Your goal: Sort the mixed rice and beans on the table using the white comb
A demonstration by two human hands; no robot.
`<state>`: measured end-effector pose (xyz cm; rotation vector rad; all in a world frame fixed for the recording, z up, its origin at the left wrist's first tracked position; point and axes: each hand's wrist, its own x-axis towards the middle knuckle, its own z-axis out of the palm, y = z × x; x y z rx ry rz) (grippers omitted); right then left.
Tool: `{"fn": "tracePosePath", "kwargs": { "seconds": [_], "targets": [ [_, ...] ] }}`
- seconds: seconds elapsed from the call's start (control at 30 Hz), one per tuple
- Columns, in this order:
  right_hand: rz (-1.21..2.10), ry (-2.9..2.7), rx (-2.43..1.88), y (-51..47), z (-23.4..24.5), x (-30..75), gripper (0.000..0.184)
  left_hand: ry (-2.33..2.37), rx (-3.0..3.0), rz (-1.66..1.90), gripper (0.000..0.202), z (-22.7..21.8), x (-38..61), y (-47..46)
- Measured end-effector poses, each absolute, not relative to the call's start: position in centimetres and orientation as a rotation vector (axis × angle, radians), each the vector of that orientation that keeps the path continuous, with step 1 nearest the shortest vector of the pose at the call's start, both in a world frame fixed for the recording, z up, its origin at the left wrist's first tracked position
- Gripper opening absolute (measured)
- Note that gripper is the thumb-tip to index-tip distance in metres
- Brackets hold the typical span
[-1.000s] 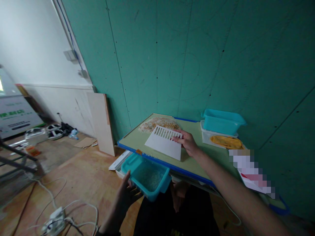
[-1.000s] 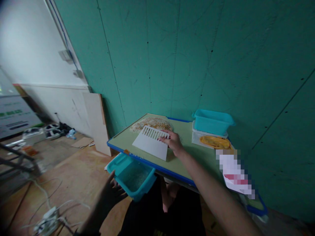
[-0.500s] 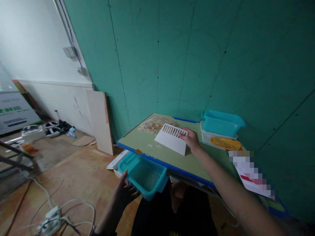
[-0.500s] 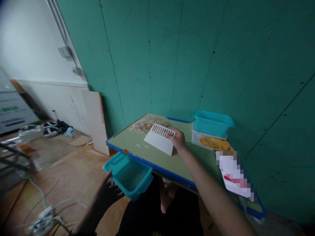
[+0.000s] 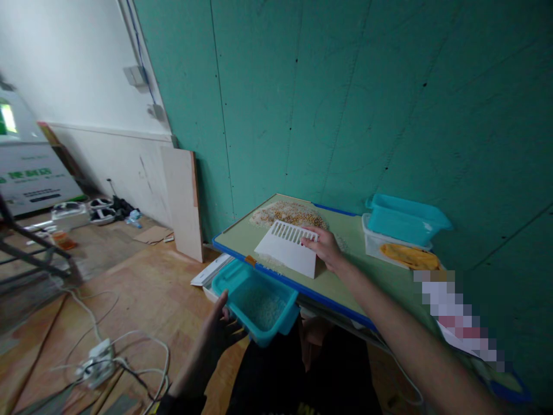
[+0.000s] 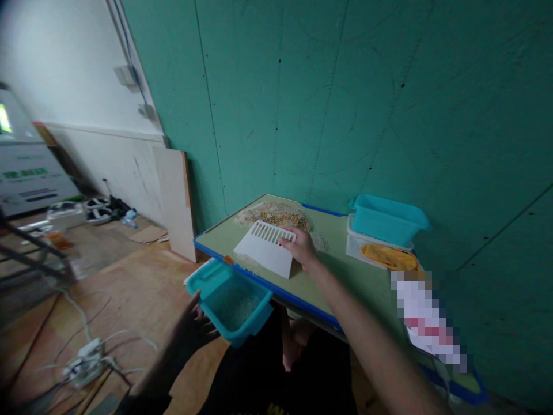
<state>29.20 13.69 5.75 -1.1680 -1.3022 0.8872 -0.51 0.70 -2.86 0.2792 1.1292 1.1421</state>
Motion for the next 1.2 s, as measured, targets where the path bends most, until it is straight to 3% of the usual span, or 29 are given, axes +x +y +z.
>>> {"fn": "tracePosePath", "kwargs": {
  "seconds": [0.73,0.93,1.2],
  "targets": [
    [1.031,-1.156,-1.11,11.1,7.0,27.1,0.054,1.058,0.299,1.067,0.055,-3.6,-1.3,1.1],
    [1.015,-1.227,-1.109,11.1,6.3,27.1,0.048,1.046,0.317,1.053,0.052,-3.8,-1.3,1.1],
    [1.112,-1.208,-1.115,9.9,7.6,26.9,0.054,1.022,0.302,1.059,0.048,-3.6,-1.1,0.8]
  ]
}}
